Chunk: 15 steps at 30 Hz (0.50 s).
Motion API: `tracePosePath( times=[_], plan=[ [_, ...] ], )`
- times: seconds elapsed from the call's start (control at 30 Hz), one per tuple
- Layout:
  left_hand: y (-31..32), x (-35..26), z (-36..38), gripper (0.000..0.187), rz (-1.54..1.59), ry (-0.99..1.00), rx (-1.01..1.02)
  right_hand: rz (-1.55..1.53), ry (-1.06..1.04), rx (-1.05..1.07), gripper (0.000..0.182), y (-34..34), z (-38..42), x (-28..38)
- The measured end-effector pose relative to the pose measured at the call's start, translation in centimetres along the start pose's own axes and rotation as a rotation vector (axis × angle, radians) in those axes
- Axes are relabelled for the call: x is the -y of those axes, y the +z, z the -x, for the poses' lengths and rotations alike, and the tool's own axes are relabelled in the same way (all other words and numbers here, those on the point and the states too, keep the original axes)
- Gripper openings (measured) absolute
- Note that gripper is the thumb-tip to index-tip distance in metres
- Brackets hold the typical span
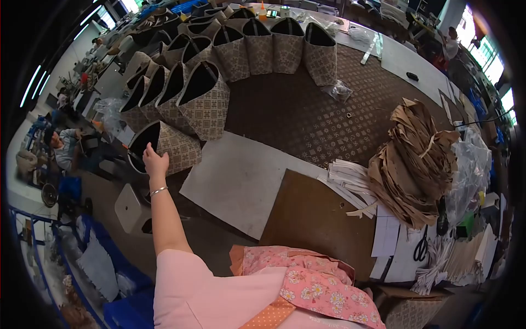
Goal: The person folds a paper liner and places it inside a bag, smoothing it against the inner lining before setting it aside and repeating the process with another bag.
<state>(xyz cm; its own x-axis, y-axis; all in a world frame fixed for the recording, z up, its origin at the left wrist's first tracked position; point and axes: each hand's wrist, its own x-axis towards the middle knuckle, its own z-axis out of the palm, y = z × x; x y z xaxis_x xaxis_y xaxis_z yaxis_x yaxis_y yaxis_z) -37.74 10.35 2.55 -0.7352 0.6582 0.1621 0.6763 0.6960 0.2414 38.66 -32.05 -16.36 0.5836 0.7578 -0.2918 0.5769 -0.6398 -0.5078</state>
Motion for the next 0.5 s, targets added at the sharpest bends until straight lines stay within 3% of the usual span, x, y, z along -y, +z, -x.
tracePosePath(
  times=[0.03, 0.07, 0.13, 0.17, 0.23, 0.33, 0.4, 0.5],
  plan=[
    [0.0, -0.1, -0.6, 0.069, -0.031, -0.038, 0.057, -0.019, 0.015, 0.018, 0.020, -1.7, -0.3, 3.9],
    [0.1, -0.4, -0.8, 0.069, -0.029, -0.045, 0.059, -0.015, 0.010, 0.019, 0.020, -1.7, -1.0, 3.2],
    [0.7, -2.4, -1.0, 0.062, -0.078, 0.093, -0.141, -0.023, -0.061, -0.008, 0.021, -1.9, -2.0, 1.9],
    [1.1, -3.8, -1.2, 0.062, -0.065, 0.103, -0.134, -0.020, -0.053, -0.024, 0.021, -1.9, -2.1, 1.4],
    [1.3, -7.2, -1.4, 0.055, 0.116, 0.544, -0.410, -0.002, -0.033, 0.024, 0.021, -2.3, -2.0, 1.2],
    [2.0, -15.5, -0.9, 0.047, 0.330, 0.753, -0.336, 0.095, -0.005, 0.079, 0.022, -3.0, -1.2, 3.1],
    [2.7, -21.3, 0.0, 0.048, 0.392, 0.892, -0.284, 0.115, -0.045, -0.003, 0.031, -2.2, -1.8, 1.3],
    [4.8, -29.8, 0.4, 0.052, 0.486, 1.037, -0.131, 0.109, -0.054, -0.079, 0.033, -2.9, -1.7, 7.3]
  ],
)
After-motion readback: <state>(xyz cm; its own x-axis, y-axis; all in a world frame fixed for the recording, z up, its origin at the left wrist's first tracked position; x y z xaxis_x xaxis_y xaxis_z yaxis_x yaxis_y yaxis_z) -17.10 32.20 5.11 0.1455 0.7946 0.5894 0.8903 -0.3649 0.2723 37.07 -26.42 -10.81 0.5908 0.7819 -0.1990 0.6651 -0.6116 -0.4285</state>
